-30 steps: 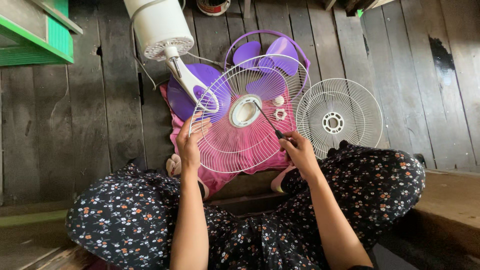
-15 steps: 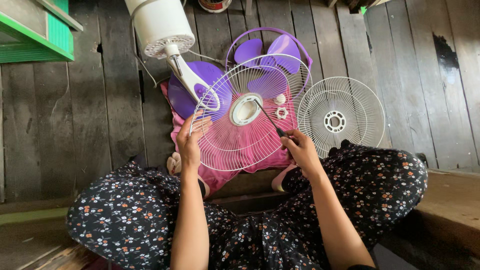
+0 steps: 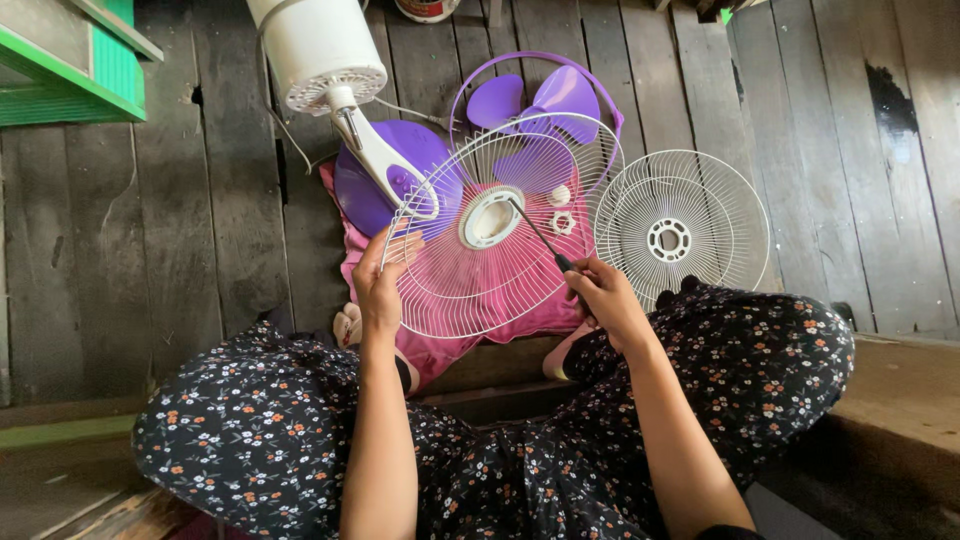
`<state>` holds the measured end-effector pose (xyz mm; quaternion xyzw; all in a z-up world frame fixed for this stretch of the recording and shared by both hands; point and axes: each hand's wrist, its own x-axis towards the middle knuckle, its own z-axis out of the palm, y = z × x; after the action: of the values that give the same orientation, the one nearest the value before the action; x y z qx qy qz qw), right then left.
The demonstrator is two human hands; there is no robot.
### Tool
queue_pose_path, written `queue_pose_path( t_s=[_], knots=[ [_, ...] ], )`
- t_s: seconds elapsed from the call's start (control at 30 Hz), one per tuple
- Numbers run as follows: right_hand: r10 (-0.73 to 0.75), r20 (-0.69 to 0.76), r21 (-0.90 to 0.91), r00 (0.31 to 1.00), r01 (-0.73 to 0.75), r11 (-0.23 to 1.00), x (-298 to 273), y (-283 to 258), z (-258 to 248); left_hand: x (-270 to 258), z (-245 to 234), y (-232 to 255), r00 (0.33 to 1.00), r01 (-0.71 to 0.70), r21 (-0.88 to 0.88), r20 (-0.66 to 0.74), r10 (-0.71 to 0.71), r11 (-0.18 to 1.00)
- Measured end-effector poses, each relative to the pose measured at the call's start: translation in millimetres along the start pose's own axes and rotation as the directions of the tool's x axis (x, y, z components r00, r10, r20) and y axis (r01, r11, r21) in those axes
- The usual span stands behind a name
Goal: The person assembles a small electric fan by attaching the front wire cage to the motor housing, then placing the purple fan blades onto the hub, and finally securing the rear wire cage. The person uses a screwdriver to tighten the central hub nut.
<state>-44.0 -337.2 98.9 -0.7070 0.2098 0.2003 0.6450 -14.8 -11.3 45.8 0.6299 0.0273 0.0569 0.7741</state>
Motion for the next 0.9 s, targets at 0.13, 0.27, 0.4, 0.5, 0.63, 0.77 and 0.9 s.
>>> queue_pose_path(
  t_s=[0.13,0.27,0.4,0.5,0.63,0.77,0.9],
  knots=[
    [0.018,-0.005,-0.036,1.0,-0.019,0.999,-0.9,-2.0,0.6,0.6,1.0,0.7,1.0,-0.007,-0.004,-0.012,0.007,1.0],
    [-0.013,-0.026,-0.057,1.0,0.012,0.998,-2.0,-0.8,0.6,0.8,1.9,2.4,1.0,0.002,-0.033,-0.02,-0.003,0.999],
    [-0.042,-0.028,-0.039,0.999,0.04,0.998,-3.0,1.0,-0.5,1.2,0.5,4.4,0.999,0.013,-0.086,-0.029,-0.016,0.996],
    [-0.039,-0.02,-0.015,0.999,0.039,0.999,-3.6,0.9,-0.2,2.1,0.0,4.2,0.999,0.003,-0.105,-0.032,-0.006,0.994],
    [-0.038,-0.007,-0.005,0.999,0.038,0.999,-3.9,-1.0,1.5,1.8,0.0,2.5,1.0,-0.006,-0.086,-0.029,0.003,0.996],
    [-0.034,-0.015,-0.012,0.999,0.034,0.999,-2.9,-2.4,2.9,2.0,0.9,1.2,1.0,-0.003,-0.096,-0.026,0.0,0.995],
    [-0.038,-0.003,-0.019,0.999,0.038,0.999,-2.5,-1.1,3.3,1.5,0.9,1.2,1.0,-0.011,-0.092,-0.026,0.008,0.996]
  ],
)
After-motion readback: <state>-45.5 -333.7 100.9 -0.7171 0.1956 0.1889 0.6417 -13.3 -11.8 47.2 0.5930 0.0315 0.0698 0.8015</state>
